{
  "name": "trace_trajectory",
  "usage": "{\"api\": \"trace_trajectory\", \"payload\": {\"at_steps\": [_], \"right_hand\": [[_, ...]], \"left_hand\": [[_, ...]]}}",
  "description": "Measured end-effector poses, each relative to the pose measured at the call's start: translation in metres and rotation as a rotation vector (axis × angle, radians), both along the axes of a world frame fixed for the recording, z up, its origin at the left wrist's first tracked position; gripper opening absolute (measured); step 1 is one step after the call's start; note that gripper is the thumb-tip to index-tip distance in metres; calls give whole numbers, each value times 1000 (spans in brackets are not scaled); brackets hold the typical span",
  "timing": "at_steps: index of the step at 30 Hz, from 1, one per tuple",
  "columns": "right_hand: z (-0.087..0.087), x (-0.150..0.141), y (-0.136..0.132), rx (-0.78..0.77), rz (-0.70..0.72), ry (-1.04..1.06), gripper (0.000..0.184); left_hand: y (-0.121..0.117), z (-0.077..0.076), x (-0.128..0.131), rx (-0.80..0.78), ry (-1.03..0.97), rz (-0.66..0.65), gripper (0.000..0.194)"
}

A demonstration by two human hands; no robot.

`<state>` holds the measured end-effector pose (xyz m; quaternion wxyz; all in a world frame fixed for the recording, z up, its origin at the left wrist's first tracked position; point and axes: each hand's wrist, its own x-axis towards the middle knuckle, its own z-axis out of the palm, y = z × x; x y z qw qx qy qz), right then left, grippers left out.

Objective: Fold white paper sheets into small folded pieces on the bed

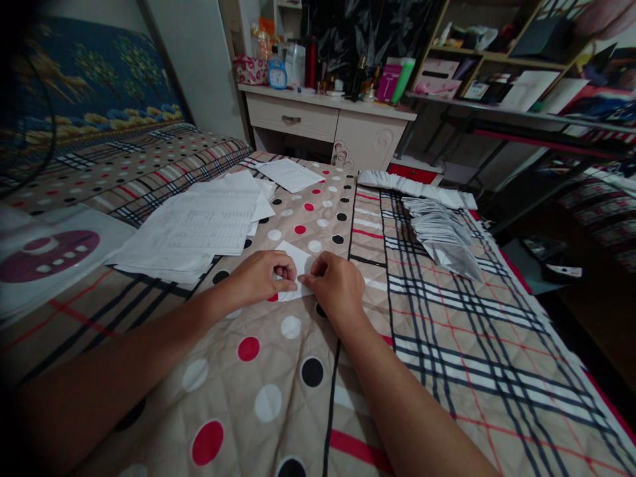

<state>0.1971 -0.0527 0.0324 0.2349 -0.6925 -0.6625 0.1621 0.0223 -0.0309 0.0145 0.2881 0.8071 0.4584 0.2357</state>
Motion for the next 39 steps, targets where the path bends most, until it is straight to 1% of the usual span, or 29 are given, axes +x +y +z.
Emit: {"api": "trace_trajectory", "payload": {"at_steps": [4, 6, 8, 10, 11, 13, 17, 20, 23, 25, 27, 28, 29, 31, 33, 34, 36, 39], "right_hand": [[-2, 0, -2, 13, 5, -21, 21], [-5, 1, -2, 77, 32, -38, 23], [-9, 4, -2, 168, 59, -57, 38], [-12, 7, 0, 220, 73, -77, 55], [-13, 8, 0, 224, 75, -84, 59], [-13, 10, 1, 203, 79, -89, 63], [-9, 10, 1, 111, 63, -124, 60], [-8, 11, 1, 80, 54, -135, 48], [-10, 13, 0, 78, 52, -32, 36], [-14, 12, -1, 69, 30, 125, 33], [-16, 10, -1, 63, -11, 338, 34], [-17, 9, -2, 68, -27, 449, 35], [-17, 7, -2, 78, -35, 551, 35], [-15, 3, -3, 103, -36, 697, 35], [-12, 1, -4, 119, -25, 751, 34], [-11, 0, -4, 119, -21, 752, 34], [-10, 0, -5, 93, 6, 747, 32], [-11, 2, -5, -2, 78, 807, 34]], "left_hand": [[-2, -2, 0, 48, 6, 61, 14], [-4, -2, -1, 117, 17, 119, 24], [-4, -2, -2, 196, 40, 167, 41], [-4, -2, -4, 249, 71, 207, 60], [-4, -3, -5, 260, 85, 221, 67], [-3, -4, -7, 257, 100, 239, 76], [-2, -5, -8, 210, 58, 244, 87], [-3, -4, -7, 177, -7, 254, 97], [-4, -2, -4, 139, -106, 292, 113], [-5, -2, 0, 43, -231, 293, 119], [-4, -2, 3, -108, -411, 263, 117], [-4, -2, 4, -188, -510, 248, 112], [-4, -3, 5, -261, -597, 238, 103], [-2, -4, 6, -363, -701, 238, 74], [-2, -5, 6, -407, -721, 243, 48], [-2, -5, 6, -409, -715, 240, 40], [-2, -5, 5, -395, -700, 227, 34], [-3, -4, 6, -373, -661, 210, 32]]}}
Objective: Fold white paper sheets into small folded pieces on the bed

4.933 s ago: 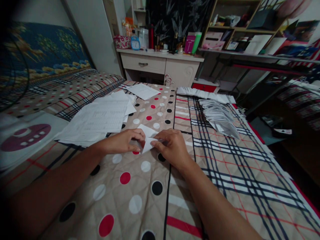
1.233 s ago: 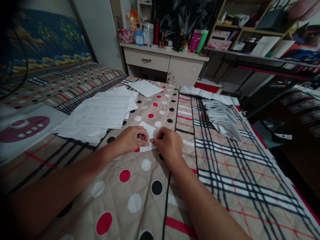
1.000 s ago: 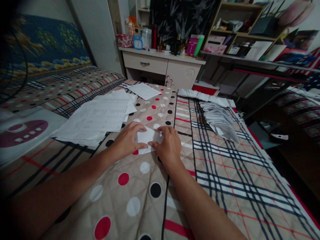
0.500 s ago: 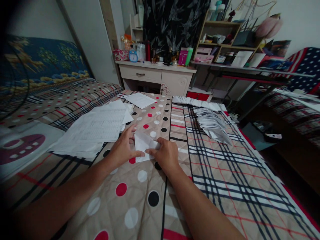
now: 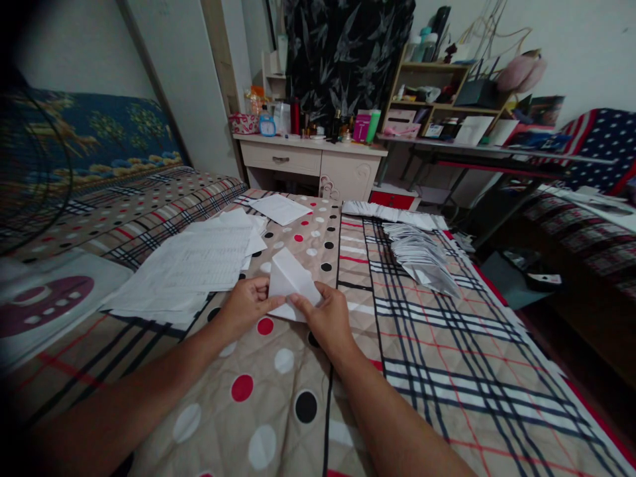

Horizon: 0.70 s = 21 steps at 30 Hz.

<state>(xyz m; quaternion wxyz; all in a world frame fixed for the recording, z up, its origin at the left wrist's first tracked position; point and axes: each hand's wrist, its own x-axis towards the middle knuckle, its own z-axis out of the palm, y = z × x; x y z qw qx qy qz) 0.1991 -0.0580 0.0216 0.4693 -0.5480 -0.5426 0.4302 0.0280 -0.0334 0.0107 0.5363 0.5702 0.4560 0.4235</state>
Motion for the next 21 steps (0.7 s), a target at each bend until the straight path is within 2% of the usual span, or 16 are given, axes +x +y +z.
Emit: {"api": "trace_trajectory", "payload": {"at_steps": [4, 11, 14, 17, 21], "right_hand": [[-1, 4, 1, -37, 62, 55, 34], [0, 7, 3, -79, 70, 60, 34], [1, 7, 1, -79, -9, 137, 34], [4, 5, -3, -13, -106, 203, 31], [6, 3, -6, 47, -132, 213, 31]], "left_hand": [[-1, 1, 1, 36, 43, -21, 30], [-2, -1, 2, 62, 18, -90, 27], [-3, 4, 4, 41, -4, -88, 25], [-6, 9, 5, 19, 24, -66, 23], [-10, 12, 7, -42, 55, -4, 31]]}}
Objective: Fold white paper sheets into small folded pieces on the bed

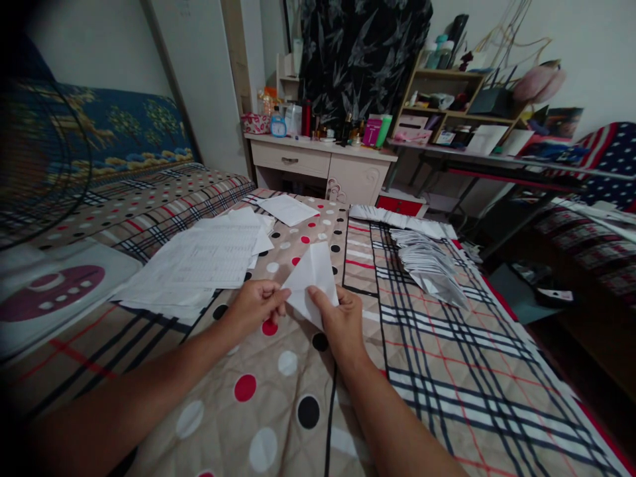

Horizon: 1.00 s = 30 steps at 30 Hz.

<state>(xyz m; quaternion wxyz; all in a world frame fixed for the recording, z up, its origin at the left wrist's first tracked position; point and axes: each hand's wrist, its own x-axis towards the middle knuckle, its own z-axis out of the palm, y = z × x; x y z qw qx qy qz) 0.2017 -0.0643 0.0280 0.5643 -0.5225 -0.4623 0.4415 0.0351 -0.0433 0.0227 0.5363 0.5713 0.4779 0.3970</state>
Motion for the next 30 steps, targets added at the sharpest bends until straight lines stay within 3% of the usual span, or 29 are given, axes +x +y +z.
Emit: {"api": "trace_trajectory", "payload": {"at_steps": [7, 13, 15, 22, 27, 30], "right_hand": [[0, -2, -1, 1, -39, 16, 33], [-1, -4, 0, -42, -21, 54, 33], [-2, -4, 0, -49, -23, 71, 33], [-4, -4, -1, -57, 27, 73, 32], [-3, -3, 1, -78, 96, 67, 32], [-4, 1, 4, -145, 171, 87, 37]], "left_hand": [[-3, -1, -1, 30, 16, -13, 36], [-2, -3, -3, 340, 240, 191, 43], [-2, -3, -3, 332, 186, 200, 42], [-3, 0, 0, 166, 33, 44, 42], [-2, 0, -2, 236, 49, 74, 43], [1, -1, -6, 229, 70, 21, 36]]}}
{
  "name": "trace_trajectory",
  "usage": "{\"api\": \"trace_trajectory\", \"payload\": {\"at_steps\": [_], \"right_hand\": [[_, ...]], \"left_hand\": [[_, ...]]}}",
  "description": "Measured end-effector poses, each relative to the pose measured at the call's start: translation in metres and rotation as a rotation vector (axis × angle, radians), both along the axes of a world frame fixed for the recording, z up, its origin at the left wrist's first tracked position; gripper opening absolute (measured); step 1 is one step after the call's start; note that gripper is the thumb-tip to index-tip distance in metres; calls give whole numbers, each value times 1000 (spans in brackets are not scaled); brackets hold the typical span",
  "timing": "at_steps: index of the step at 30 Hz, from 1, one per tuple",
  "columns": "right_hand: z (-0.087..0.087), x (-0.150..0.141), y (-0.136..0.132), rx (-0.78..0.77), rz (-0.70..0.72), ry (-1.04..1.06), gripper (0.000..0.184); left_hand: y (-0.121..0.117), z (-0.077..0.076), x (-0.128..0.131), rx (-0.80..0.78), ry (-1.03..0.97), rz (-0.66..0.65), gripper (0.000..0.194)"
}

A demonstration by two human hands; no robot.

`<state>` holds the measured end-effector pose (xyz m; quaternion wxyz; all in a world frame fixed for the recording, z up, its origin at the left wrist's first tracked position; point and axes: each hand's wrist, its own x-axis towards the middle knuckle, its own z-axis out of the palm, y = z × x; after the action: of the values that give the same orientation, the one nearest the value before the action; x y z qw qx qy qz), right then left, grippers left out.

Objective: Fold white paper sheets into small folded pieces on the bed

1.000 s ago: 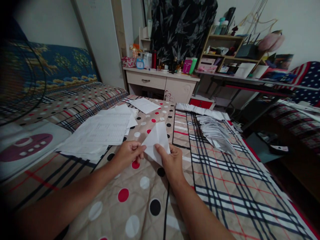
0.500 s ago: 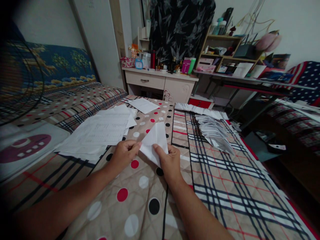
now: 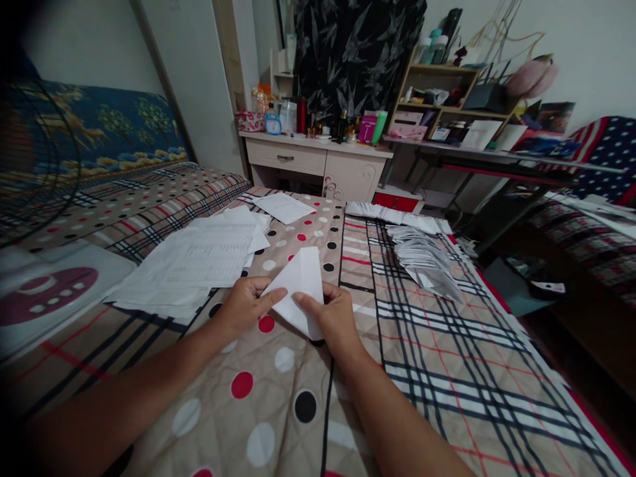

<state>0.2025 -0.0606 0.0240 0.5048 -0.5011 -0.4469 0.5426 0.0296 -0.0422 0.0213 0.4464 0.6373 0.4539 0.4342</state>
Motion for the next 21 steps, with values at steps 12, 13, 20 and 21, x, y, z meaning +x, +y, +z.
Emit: {"api": "trace_trajectory", "payload": {"at_steps": [12, 13, 20, 21], "right_hand": [[-1, 16, 14, 27, 133, -221, 30], [-1, 17, 15, 29, 148, -241, 31], [5, 15, 17, 175, -183, -118, 46], [5, 11, 15, 154, -211, -23, 48]], "left_hand": [[-4, 5, -2, -339, 174, -283, 22], [-5, 6, -1, -349, 162, -293, 20], [-10, 5, 11, -274, -59, 51, 23], [-10, 5, 12, -249, -106, 102, 25]]}}
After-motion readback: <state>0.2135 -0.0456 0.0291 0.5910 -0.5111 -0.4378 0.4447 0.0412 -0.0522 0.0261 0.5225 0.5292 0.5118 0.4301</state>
